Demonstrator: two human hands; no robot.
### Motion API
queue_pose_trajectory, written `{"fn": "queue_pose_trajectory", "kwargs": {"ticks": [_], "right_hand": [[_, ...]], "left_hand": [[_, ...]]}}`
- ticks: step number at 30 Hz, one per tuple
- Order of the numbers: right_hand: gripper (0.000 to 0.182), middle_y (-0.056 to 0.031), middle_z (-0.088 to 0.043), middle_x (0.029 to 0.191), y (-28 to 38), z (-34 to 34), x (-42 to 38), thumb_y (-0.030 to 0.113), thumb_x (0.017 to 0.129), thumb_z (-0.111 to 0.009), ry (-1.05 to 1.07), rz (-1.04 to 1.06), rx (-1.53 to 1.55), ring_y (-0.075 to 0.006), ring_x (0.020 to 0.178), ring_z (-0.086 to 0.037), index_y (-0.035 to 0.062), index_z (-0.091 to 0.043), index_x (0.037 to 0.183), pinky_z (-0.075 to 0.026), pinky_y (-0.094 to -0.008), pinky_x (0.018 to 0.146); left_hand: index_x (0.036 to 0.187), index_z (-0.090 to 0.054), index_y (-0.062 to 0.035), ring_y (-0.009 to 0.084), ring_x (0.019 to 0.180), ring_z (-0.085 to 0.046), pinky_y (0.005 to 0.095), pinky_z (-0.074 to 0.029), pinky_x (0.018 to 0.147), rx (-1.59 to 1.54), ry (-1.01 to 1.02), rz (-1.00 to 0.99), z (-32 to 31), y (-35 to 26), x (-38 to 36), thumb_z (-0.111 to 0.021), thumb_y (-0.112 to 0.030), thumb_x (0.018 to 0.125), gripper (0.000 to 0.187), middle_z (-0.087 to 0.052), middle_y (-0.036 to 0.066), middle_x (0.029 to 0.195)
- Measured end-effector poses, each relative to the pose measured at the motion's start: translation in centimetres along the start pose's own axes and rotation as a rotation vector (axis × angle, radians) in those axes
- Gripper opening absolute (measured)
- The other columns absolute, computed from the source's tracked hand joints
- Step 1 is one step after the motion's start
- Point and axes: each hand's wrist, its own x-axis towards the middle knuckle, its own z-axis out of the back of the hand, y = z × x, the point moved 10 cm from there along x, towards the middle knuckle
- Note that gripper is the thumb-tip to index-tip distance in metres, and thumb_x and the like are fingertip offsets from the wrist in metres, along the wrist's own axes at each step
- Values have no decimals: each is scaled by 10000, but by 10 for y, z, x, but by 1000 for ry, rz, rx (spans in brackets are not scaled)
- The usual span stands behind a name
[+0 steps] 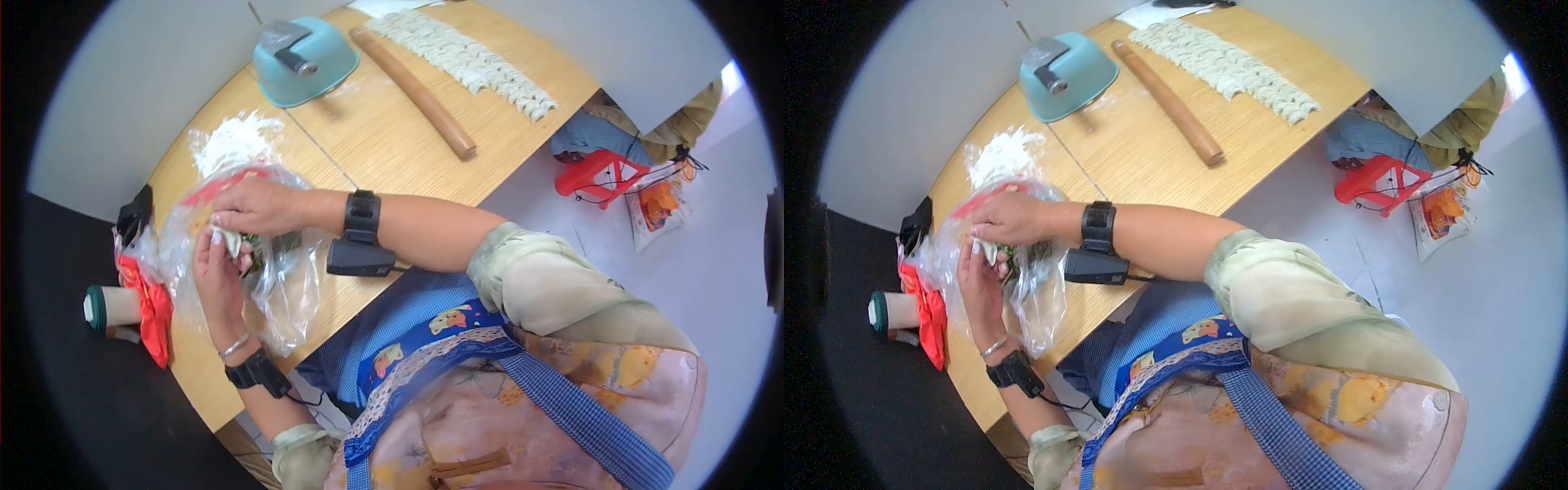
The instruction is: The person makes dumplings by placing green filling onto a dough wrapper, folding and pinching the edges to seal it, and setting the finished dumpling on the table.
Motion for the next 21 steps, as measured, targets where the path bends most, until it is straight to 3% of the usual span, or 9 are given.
{"fn": "queue_pose_trajectory", "kwargs": {"ticks": [5, 13, 15, 21], "right_hand": [[232, -182, -598, 783, 3, 0, 0, 212, 937, -528, -4, -13, 37, -311, 720, -591, -3, -582, 866, -453, -392, 677], [211, -156, -607, 761, 6, 2, -4, 201, 947, -503, -52, 25, 16, -288, 728, -626, 9, -558, 882, -467, -381, 671], [219, -145, -618, 746, -5, -9, -6, 213, 951, -492, 93, -145, 135, -294, 714, -650, 12, -561, 903, -480, -401, 664], [211, -157, -637, 785, 2, -2, -6, 212, 932, -507, 7, -41, -6, -329, 729, -645, 14, -581, 926, -486, -415, 674]], "left_hand": [[1121, -536, -50, 98, 680, -620, 205, -477, 551, 5, -32, -23, -6, -8, -1, -499, -183, 1002, 182, -633, 32, 842], [1103, -539, -59, 94, 679, -615, 204, -478, 552, 42, -44, -14, -11, -9, -2, -507, -206, 1001, 182, -633, 35, 818], [1099, -541, -61, 94, 680, -613, 204, -477, 552, 70, -54, -8, -10, -7, -1, -512, -216, 1000, 187, -632, 33, 820], [1103, -544, -60, 102, 696, -607, 199, -463, 554, 47, -66, 5, -8, -2, -2, -532, -239, 993, 211, -627, 28, 861]]}}
